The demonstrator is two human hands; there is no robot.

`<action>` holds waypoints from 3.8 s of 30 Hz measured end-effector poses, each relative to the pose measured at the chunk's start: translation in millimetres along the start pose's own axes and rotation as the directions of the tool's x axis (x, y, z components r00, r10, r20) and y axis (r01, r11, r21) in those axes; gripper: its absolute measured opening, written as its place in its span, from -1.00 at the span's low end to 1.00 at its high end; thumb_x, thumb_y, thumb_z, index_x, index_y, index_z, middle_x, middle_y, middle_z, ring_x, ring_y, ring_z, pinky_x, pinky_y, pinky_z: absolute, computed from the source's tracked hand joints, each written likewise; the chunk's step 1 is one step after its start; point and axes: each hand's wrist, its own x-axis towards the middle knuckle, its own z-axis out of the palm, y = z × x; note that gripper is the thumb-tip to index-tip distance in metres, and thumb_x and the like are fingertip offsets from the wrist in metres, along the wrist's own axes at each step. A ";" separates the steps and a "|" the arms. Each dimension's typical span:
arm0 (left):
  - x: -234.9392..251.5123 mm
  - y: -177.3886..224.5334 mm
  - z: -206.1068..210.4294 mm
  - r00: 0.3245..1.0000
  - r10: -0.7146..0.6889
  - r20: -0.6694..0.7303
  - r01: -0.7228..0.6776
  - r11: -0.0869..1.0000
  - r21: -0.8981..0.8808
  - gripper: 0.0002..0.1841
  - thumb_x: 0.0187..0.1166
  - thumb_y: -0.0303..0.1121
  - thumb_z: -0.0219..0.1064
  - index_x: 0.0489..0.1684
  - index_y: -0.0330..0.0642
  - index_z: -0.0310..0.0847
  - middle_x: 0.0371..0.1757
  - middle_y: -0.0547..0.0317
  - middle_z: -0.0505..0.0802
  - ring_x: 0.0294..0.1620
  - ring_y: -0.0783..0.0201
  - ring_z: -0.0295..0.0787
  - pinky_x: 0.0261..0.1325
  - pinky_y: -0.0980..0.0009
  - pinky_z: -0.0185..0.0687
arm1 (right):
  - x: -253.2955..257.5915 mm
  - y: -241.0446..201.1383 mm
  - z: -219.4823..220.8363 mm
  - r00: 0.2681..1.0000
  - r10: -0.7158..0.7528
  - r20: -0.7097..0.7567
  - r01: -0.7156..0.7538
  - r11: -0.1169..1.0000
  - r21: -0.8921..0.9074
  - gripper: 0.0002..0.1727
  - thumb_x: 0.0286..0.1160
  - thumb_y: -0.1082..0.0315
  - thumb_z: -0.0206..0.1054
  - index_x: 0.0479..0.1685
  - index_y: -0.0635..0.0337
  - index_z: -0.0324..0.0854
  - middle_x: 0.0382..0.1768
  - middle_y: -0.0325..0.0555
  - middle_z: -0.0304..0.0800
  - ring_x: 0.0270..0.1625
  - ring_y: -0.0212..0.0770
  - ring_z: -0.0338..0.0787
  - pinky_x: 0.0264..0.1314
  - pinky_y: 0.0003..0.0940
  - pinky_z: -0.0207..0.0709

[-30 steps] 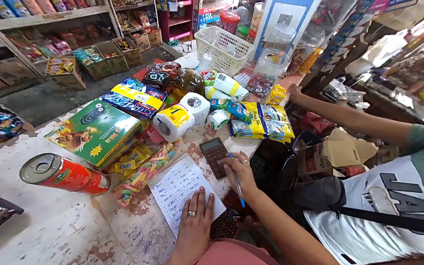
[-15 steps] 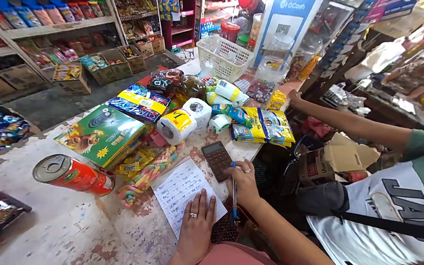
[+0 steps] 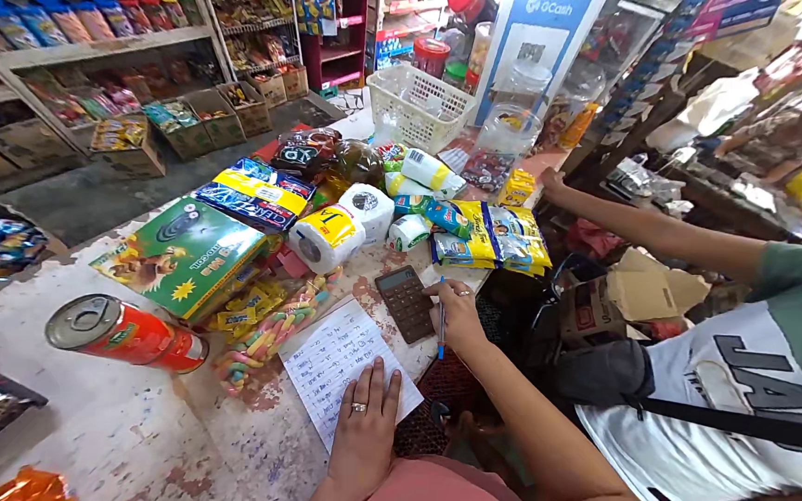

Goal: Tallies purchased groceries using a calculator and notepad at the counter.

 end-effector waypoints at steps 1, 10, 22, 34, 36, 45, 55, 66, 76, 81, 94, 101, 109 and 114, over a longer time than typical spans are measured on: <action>0.8 -0.2 0.0 1.000 -0.001 -0.002 0.001 1.000 0.006 -0.08 -0.05 -0.19 0.73 0.57 -0.14 0.58 0.61 -0.26 0.60 0.54 -0.17 0.63 0.46 -0.03 0.57 | -2.7 -3.0 -0.5 1.000 -0.022 -0.019 0.022 1.000 0.004 -0.67 0.42 0.45 0.18 0.07 0.20 0.78 0.09 -0.04 0.89 0.47 0.17 0.64 0.65 0.26 0.21; -1.0 -0.4 0.6 1.000 0.007 -0.007 -0.006 0.999 0.044 -0.08 -0.04 -0.12 0.71 0.58 -0.11 0.58 0.60 -0.23 0.61 0.53 -0.14 0.64 0.47 0.00 0.56 | -38.2 -6.8 -1.3 0.982 -0.096 -0.161 0.094 0.995 -0.022 -0.74 0.34 0.40 0.23 -0.10 0.11 0.81 -0.09 -0.10 0.92 0.25 0.14 0.77 0.48 0.23 0.38; 2.1 1.9 -7.0 1.000 -0.004 0.019 0.004 1.000 0.013 -0.11 -0.05 -0.20 0.72 0.54 -0.14 0.61 0.60 -0.23 0.62 0.55 -0.17 0.62 0.50 -0.05 0.52 | -33.9 -71.8 46.9 0.994 -0.085 0.063 -0.008 0.534 0.846 -0.49 0.85 0.26 -0.11 -0.08 0.45 0.72 -0.14 -0.19 0.79 0.01 -0.50 0.71 0.22 -0.50 0.59; 1.6 0.2 -3.3 1.000 -0.006 -0.009 0.007 1.000 0.014 -0.18 0.08 -0.26 0.65 0.56 -0.16 0.57 0.59 -0.26 0.62 0.53 -0.16 0.64 0.46 -0.02 0.57 | -6.2 -61.6 56.7 0.994 0.045 0.102 -0.102 0.734 0.672 -0.57 0.46 0.20 0.49 -0.72 0.07 0.44 -0.71 -0.48 0.41 -0.61 -0.62 0.38 -0.46 -0.62 0.27; 1.5 0.2 -2.2 1.000 -0.003 -0.021 0.003 1.000 0.022 -0.20 0.10 -0.26 0.63 0.55 -0.15 0.58 0.58 -0.24 0.63 0.52 -0.14 0.65 0.45 -0.01 0.57 | -7.8 -62.7 56.3 0.994 0.044 0.099 -0.099 0.744 0.661 -0.60 0.45 0.26 0.46 -0.73 0.08 0.44 -0.71 -0.47 0.42 -0.60 -0.62 0.39 -0.45 -0.62 0.27; 2.0 1.0 -2.4 1.000 -0.005 -0.015 0.006 0.999 0.042 -0.22 0.14 -0.23 0.62 0.55 -0.11 0.58 0.59 -0.21 0.63 0.52 -0.12 0.65 0.45 0.02 0.57 | -6.2 -61.5 56.4 0.994 -0.001 0.110 -0.064 0.804 0.591 -0.60 0.44 0.30 0.38 -0.77 0.09 0.40 -0.73 -0.47 0.33 -0.60 -0.61 0.30 -0.48 -0.62 0.17; 1.8 0.0 0.4 0.999 0.008 -0.038 -0.006 0.998 0.058 -0.15 0.02 -0.21 0.66 0.55 -0.10 0.59 0.57 -0.20 0.64 0.50 -0.12 0.68 0.44 0.00 0.58 | -5.2 -63.5 54.1 0.995 0.005 0.103 -0.060 0.839 0.540 -0.63 0.45 0.33 0.32 -0.75 0.12 0.39 -0.71 -0.41 0.32 -0.58 -0.57 0.31 -0.46 -0.57 0.16; 0.5 1.4 -9.1 0.997 0.013 0.072 -0.008 0.997 -0.076 -0.02 0.33 0.45 0.14 0.62 -0.17 0.52 0.66 -0.38 0.51 0.61 -0.36 0.50 0.51 -0.32 0.41 | -5.1 -66.6 56.1 0.998 0.021 0.065 -0.055 0.817 0.574 -0.62 0.62 0.24 0.28 -0.60 0.24 0.51 -0.65 -0.31 0.44 -0.54 -0.49 0.42 -0.41 -0.50 0.31; 2.0 3.0 0.2 0.997 0.013 -0.078 -0.018 0.998 -0.062 -0.49 0.63 -0.03 0.19 0.39 -0.15 0.71 0.50 -0.12 0.73 0.51 -0.20 0.66 0.39 -0.13 0.62 | -3.9 -86.7 36.5 0.965 -0.027 0.259 -0.203 0.547 0.812 -0.76 0.74 0.31 0.16 -0.29 0.22 0.60 -0.48 -0.39 0.67 -0.45 -0.54 0.66 -0.29 -0.57 0.60; 3.4 1.9 -0.2 0.993 -0.001 -0.118 -0.008 0.997 -0.072 -0.53 0.30 -0.09 0.52 0.15 -0.17 0.82 0.31 -0.02 0.86 0.39 -0.06 0.78 0.32 0.03 0.73 | -8.0 -82.8 57.1 0.948 -0.133 0.290 -0.096 0.748 0.657 -0.57 0.53 0.16 0.43 -0.69 0.06 0.42 -0.73 -0.49 0.37 -0.64 -0.62 0.35 -0.49 -0.61 0.23; 6.1 1.6 -1.2 0.978 -0.028 -0.209 0.012 0.997 -0.075 -0.43 0.53 0.17 0.23 -0.10 -0.19 0.88 0.07 0.00 0.95 0.15 0.00 0.92 0.14 0.10 0.82 | -8.4 -83.1 60.5 0.948 -0.176 0.266 -0.024 0.793 0.609 -0.59 0.43 0.28 0.36 -0.79 0.07 0.38 -0.76 -0.46 0.32 -0.64 -0.61 0.30 -0.53 -0.56 0.11; 6.1 2.5 -1.0 0.972 -0.019 -0.234 0.006 0.998 -0.057 -0.48 0.53 0.10 0.22 -0.14 -0.19 0.89 0.03 0.02 0.96 0.13 0.02 0.93 0.15 0.14 0.82 | -8.0 -86.8 56.8 0.945 -0.160 0.286 -0.019 0.844 0.536 -0.58 0.47 0.26 0.34 -0.77 0.12 0.39 -0.75 -0.38 0.33 -0.62 -0.51 0.33 -0.49 -0.48 0.15; 5.4 1.8 -0.7 0.976 -0.031 -0.213 0.019 0.998 -0.061 -0.49 0.43 0.11 0.32 -0.05 -0.17 0.87 0.18 0.01 0.92 0.27 0.00 0.86 0.21 0.14 0.80 | -3.8 -82.7 50.6 0.949 -0.095 0.301 -0.110 0.793 0.600 -0.63 0.47 0.28 0.37 -0.72 0.14 0.46 -0.73 -0.43 0.47 -0.62 -0.62 0.44 -0.48 -0.61 0.30; 4.1 1.5 0.7 0.979 -0.030 -0.203 0.013 0.997 -0.082 -0.45 0.39 0.15 0.36 -0.02 -0.18 0.86 0.20 -0.02 0.91 0.32 -0.06 0.83 0.30 0.10 0.75 | -3.4 -78.9 57.0 0.949 -0.129 0.288 -0.080 0.783 0.617 -0.61 0.44 0.28 0.38 -0.76 0.07 0.42 -0.75 -0.48 0.40 -0.64 -0.64 0.37 -0.52 -0.62 0.21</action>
